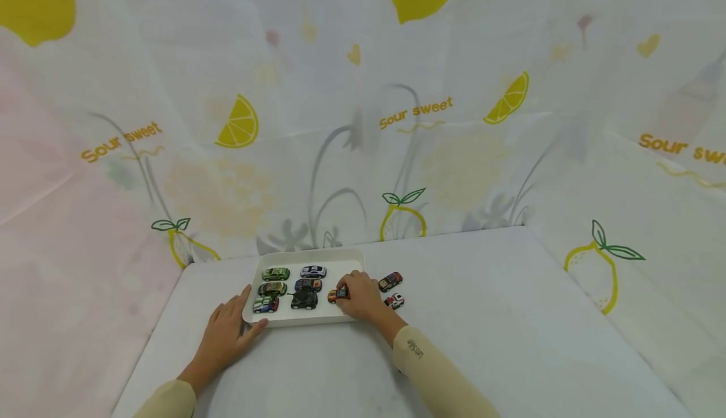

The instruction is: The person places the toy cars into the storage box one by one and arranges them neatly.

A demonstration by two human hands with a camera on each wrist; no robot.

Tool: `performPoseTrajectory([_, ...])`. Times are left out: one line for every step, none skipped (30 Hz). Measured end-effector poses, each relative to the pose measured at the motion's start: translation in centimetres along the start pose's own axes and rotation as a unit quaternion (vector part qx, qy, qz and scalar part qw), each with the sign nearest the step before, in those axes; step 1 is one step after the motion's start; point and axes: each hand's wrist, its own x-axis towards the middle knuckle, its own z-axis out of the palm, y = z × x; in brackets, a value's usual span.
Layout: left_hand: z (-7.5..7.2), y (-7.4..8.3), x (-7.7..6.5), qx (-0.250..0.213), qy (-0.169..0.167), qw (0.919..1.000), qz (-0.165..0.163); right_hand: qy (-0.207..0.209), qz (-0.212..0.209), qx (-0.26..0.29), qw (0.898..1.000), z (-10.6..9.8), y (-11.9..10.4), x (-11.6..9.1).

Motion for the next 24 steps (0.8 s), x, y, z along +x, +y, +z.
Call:
performPoseTrajectory([0.0, 0.0, 0.1, 0.000, 0.002, 1.0000, 0.001, -0.001, -0.001, -0.001, 1.000, 0.0, 0.0, 0.0])
performPoseTrajectory([0.0, 0.0, 0.1, 0.003, 0.003, 1.0000, 0.001, -0.003, -0.001, 0.000, 1.000, 0.0, 0.0, 0.0])
performPoseTrajectory([0.0, 0.0, 0.0, 0.004, 0.004, 1.0000, 0.001, -0.005, -0.001, 0.000, 1.000, 0.0, 0.0, 0.0])
performPoseTrajectory([0.0, -0.1, 0.0, 0.005, 0.004, 1.0000, 0.000, -0.006, -0.002, 0.000, 1.000, 0.1, 0.0, 0.0])
performPoseTrajectory([0.1, -0.1, -0.1, 0.006, 0.003, 1.0000, 0.000, -0.008, 0.000, 0.000, 1.000, 0.1, 0.0, 0.0])
performPoseTrajectory([0.2, -0.2, -0.1, 0.007, 0.004, 1.0000, 0.000, -0.007, -0.001, 0.001, 1.000, 0.2, 0.0, 0.0])
performPoseTrajectory([0.2, -0.2, 0.0, 0.006, 0.005, 1.0000, 0.000, -0.002, -0.005, 0.000, 1.000, 0.1, 0.0, 0.0])
performPoseTrajectory([0.4, -0.2, 0.0, 0.007, 0.006, 1.0000, -0.001, 0.004, -0.010, 0.002, 1.000, 0.0, 0.0, -0.1])
performPoseTrajectory([0.6, 0.0, 0.1, 0.003, 0.006, 1.0000, -0.002, 0.013, -0.017, -0.005, 1.000, -0.2, 0.1, -0.1])
performPoseTrajectory([0.6, 0.0, 0.1, 0.001, 0.007, 1.0000, -0.003, 0.023, -0.023, -0.009, 0.999, -0.3, 0.1, -0.1])
performPoseTrajectory([0.7, 0.1, 0.1, 0.000, 0.007, 1.0000, -0.004, 0.035, -0.031, -0.014, 0.999, -0.5, 0.2, -0.2])
performPoseTrajectory([0.8, 0.3, 0.1, -0.001, 0.005, 1.0000, -0.007, 0.049, -0.041, -0.018, 0.998, -0.8, 0.3, -0.3])
performPoseTrajectory([0.9, 0.5, 0.1, -0.002, 0.001, 1.0000, -0.010, 0.065, -0.050, -0.019, 0.996, -1.1, 0.4, -0.4])
performPoseTrajectory([1.0, 0.7, 0.0, -0.002, -0.003, 0.9999, -0.012, 0.081, -0.057, -0.019, 0.995, -1.3, 0.6, -0.5])
performPoseTrajectory([1.1, 0.8, -0.1, -0.002, -0.007, 0.9999, -0.014, 0.097, -0.063, -0.021, 0.993, -1.6, 0.8, -0.5])
performPoseTrajectory([1.1, 0.9, -0.1, 0.000, -0.009, 0.9999, -0.014, 0.115, -0.070, -0.016, 0.991, -1.9, 0.9, -0.6])
performPoseTrajectory([1.1, 0.9, -0.2, 0.001, -0.010, 0.9998, -0.014, 0.130, -0.075, -0.011, 0.989, -2.3, 1.1, -0.6])
performPoseTrajectory([1.1, 0.9, -0.2, 0.003, -0.012, 0.9998, -0.014, 0.146, -0.079, -0.011, 0.986, -2.7, 1.3, -0.5])
performPoseTrajectory([1.1, 0.8, -0.2, 0.006, -0.010, 0.9998, -0.013, 0.159, -0.080, -0.014, 0.984, -3.0, 1.6, -0.4])
performPoseTrajectory([0.9, 0.7, -0.1, 0.008, -0.008, 0.9998, -0.014, 0.170, -0.081, -0.016, 0.982, -3.3, 1.9, -0.3])
performPoseTrajectory([0.8, 0.6, -0.1, 0.011, -0.007, 0.9998, -0.015, 0.179, -0.079, -0.021, 0.980, -3.7, 2.2, -0.2])
performPoseTrajectory([0.7, 0.4, -0.1, 0.014, -0.006, 0.9997, -0.017, 0.187, -0.077, -0.027, 0.979, -4.0, 2.5, -0.1])
performPoseTrajectory([0.5, 0.3, -0.1, 0.015, -0.006, 0.9997, -0.018, 0.194, -0.075, -0.034, 0.978, -4.2, 3.0, 0.0])
performPoseTrajectory([0.3, 0.1, -0.1, 0.017, -0.008, 0.9996, -0.019, 0.198, -0.073, -0.041, 0.977, -4.4, 3.4, 0.0])
